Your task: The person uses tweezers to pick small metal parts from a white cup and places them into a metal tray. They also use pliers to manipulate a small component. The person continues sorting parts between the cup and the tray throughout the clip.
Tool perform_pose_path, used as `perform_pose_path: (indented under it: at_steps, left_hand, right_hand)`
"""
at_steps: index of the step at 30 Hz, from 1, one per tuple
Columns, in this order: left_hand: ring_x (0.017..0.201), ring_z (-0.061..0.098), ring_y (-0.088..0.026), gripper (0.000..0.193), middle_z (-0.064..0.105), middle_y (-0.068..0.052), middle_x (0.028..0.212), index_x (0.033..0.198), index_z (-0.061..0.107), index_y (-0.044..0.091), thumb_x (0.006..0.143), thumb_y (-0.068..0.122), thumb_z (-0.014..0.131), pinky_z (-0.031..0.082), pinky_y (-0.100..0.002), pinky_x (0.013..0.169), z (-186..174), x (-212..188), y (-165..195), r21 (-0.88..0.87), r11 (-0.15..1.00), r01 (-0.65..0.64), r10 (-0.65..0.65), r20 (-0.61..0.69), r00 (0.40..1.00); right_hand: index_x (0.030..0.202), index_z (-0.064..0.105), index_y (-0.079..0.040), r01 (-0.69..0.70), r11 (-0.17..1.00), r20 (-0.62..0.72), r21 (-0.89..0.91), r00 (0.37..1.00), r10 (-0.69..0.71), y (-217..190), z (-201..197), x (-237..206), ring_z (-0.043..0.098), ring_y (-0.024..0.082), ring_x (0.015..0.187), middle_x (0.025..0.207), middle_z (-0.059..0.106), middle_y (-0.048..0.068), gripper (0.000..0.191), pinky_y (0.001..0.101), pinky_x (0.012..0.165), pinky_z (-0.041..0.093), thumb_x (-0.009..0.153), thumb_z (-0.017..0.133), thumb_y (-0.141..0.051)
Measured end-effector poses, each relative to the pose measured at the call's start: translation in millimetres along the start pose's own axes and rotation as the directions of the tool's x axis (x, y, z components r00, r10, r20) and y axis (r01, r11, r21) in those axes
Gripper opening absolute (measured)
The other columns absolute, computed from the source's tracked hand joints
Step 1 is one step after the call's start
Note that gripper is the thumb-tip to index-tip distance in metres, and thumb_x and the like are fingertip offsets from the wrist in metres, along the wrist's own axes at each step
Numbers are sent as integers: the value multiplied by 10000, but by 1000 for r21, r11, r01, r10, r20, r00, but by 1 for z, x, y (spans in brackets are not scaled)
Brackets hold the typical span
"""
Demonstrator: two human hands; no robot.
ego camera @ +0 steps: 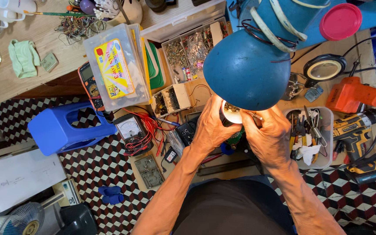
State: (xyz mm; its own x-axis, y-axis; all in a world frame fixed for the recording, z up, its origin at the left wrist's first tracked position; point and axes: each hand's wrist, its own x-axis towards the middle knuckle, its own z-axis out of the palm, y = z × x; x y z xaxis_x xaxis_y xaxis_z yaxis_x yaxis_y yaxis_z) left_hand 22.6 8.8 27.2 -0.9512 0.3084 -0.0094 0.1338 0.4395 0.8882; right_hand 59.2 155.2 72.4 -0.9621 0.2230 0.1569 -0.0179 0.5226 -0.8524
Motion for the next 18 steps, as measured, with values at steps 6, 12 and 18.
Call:
perform_pose_path:
  at_steps: [6,12,18]
  left_hand:
    - [1237,653,-344,661,633,-180,1308,1377,493,71,819,154,838,544,-427,1039,-1,1,8,-52,997,-51,51,1,999]
    - [1203,657,-337,689,641,-170,1261,1362,498,63,781,162,854,542,-427,1019,0,0,4,-27,1000,-8,9,12,1000]
    - [1144,668,-321,695,647,-152,1184,1326,511,71,745,177,879,545,-423,996,2,-1,-3,16,1000,13,-13,1,1000]
  right_hand:
    - [1138,703,-13,-24,999,-2,42,1000,24,-6,-8,0,731,170,874,1057,711,119,186,290,717,563,958,742,8]
    - [1098,691,-21,-81,997,-46,2,996,81,-4,-9,-4,655,115,753,988,691,75,154,282,674,512,966,770,-23]
    - [1051,687,-20,-363,930,-103,55,924,367,14,-11,-15,508,92,663,763,594,61,138,262,611,436,980,801,-48]
